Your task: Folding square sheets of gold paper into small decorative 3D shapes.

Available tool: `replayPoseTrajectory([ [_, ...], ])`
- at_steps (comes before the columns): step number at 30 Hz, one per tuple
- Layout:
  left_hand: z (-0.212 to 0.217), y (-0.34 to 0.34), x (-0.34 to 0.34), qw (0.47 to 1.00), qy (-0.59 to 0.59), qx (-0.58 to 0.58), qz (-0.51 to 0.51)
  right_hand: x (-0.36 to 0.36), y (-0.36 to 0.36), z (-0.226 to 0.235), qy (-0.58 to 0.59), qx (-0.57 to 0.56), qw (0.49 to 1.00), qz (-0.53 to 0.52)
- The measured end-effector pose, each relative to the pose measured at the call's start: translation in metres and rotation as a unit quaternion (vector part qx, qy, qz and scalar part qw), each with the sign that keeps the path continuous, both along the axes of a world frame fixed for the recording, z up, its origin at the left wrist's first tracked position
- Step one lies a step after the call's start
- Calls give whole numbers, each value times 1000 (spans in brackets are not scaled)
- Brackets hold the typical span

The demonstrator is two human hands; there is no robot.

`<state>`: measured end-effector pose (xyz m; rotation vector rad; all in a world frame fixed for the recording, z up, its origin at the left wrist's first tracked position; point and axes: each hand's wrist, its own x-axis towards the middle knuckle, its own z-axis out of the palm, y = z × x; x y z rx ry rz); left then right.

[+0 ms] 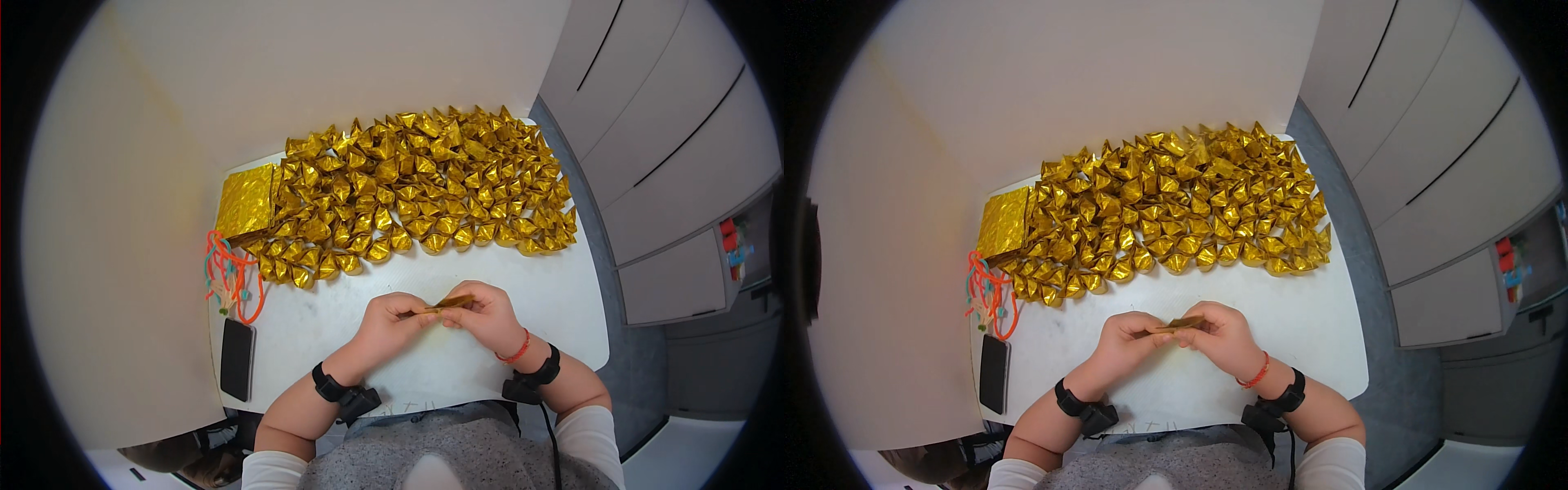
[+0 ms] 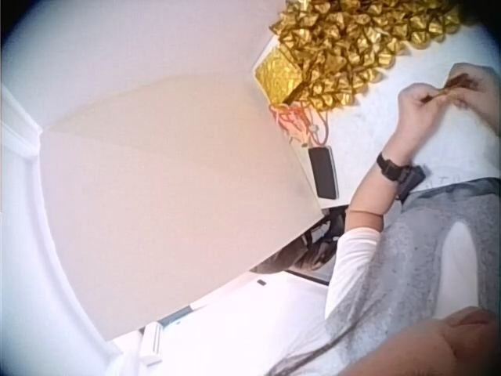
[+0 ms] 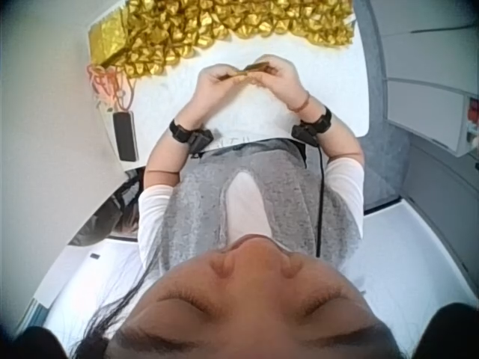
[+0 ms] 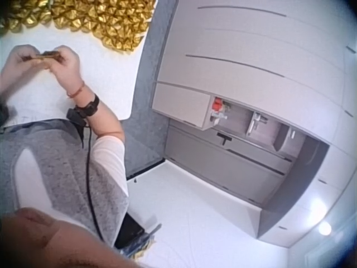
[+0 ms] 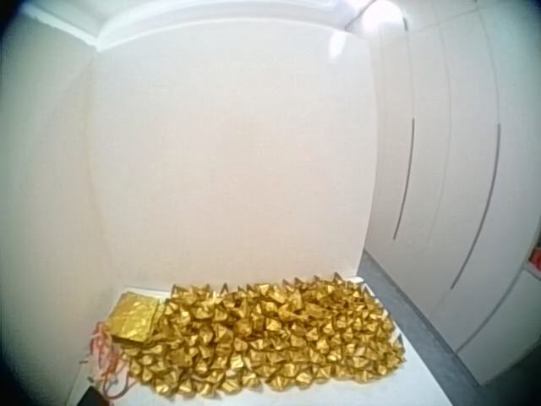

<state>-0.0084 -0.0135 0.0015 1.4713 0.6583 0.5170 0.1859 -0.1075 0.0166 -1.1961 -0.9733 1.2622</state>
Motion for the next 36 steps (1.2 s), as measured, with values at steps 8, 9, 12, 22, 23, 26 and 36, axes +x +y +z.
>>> replayPoseTrajectory([
  [8,21,26,-10,947,24,320,-11,5,5,0,-381,281,875,102],
  [9,21,24,-10,961,11,277,-8,5,6,-4,-419,291,851,126],
  [12,25,19,-7,972,82,194,-107,3,9,-8,-459,310,817,159],
  [22,9,16,-1,948,64,281,-133,4,-1,15,-548,277,755,230],
  [23,9,15,-2,947,70,283,-137,4,-1,15,-547,276,756,232],
  [26,9,15,-2,942,75,294,-143,4,0,15,-544,271,758,235],
  [36,24,22,-7,907,154,343,-188,7,6,9,-430,223,855,188],
])
